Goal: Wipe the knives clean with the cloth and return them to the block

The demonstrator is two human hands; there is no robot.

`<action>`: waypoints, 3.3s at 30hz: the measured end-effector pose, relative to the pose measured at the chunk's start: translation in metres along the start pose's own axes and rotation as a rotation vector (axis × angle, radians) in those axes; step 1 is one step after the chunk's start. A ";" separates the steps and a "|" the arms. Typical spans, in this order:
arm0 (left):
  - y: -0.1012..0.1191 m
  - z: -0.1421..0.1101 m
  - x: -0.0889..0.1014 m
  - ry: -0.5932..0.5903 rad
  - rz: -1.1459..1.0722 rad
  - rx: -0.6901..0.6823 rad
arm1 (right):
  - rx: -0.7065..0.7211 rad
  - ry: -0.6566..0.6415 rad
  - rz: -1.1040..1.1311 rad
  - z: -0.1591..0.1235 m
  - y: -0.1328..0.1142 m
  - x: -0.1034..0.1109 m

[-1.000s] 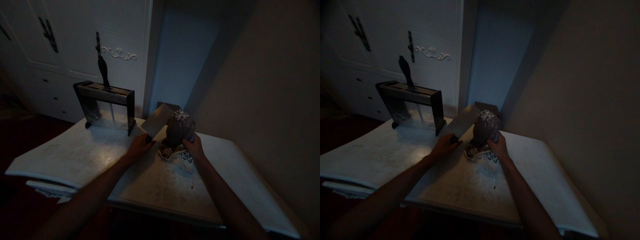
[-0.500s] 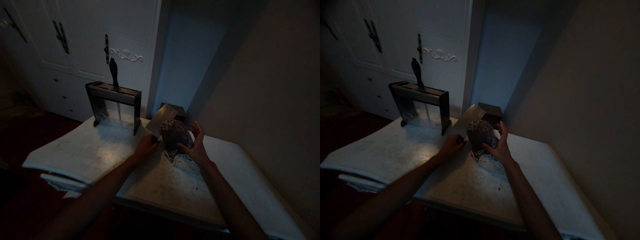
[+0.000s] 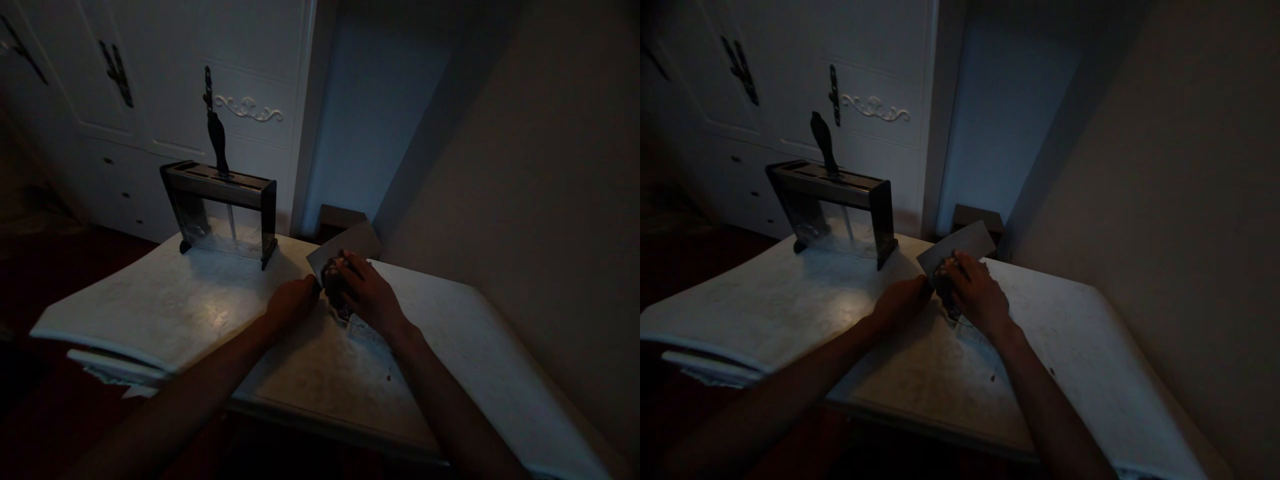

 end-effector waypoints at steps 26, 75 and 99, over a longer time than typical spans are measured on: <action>0.001 -0.002 0.001 -0.024 0.007 -0.059 | 0.060 0.284 0.054 0.007 -0.025 -0.008; -0.003 0.010 -0.002 -0.062 0.068 -0.012 | -0.114 0.177 0.022 -0.003 0.017 0.004; -0.005 0.009 0.000 -0.028 0.002 0.009 | 0.000 -0.200 -0.229 -0.001 -0.025 -0.008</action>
Point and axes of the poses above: each hand's wrist, its own z-axis towards the middle knuckle, its own x-axis out of the back of the hand, y = z × x, the point moved 2 cm from there along z, towards the middle knuckle, and after that the axes turned 7 degrees about z, right-handed, at the moved point
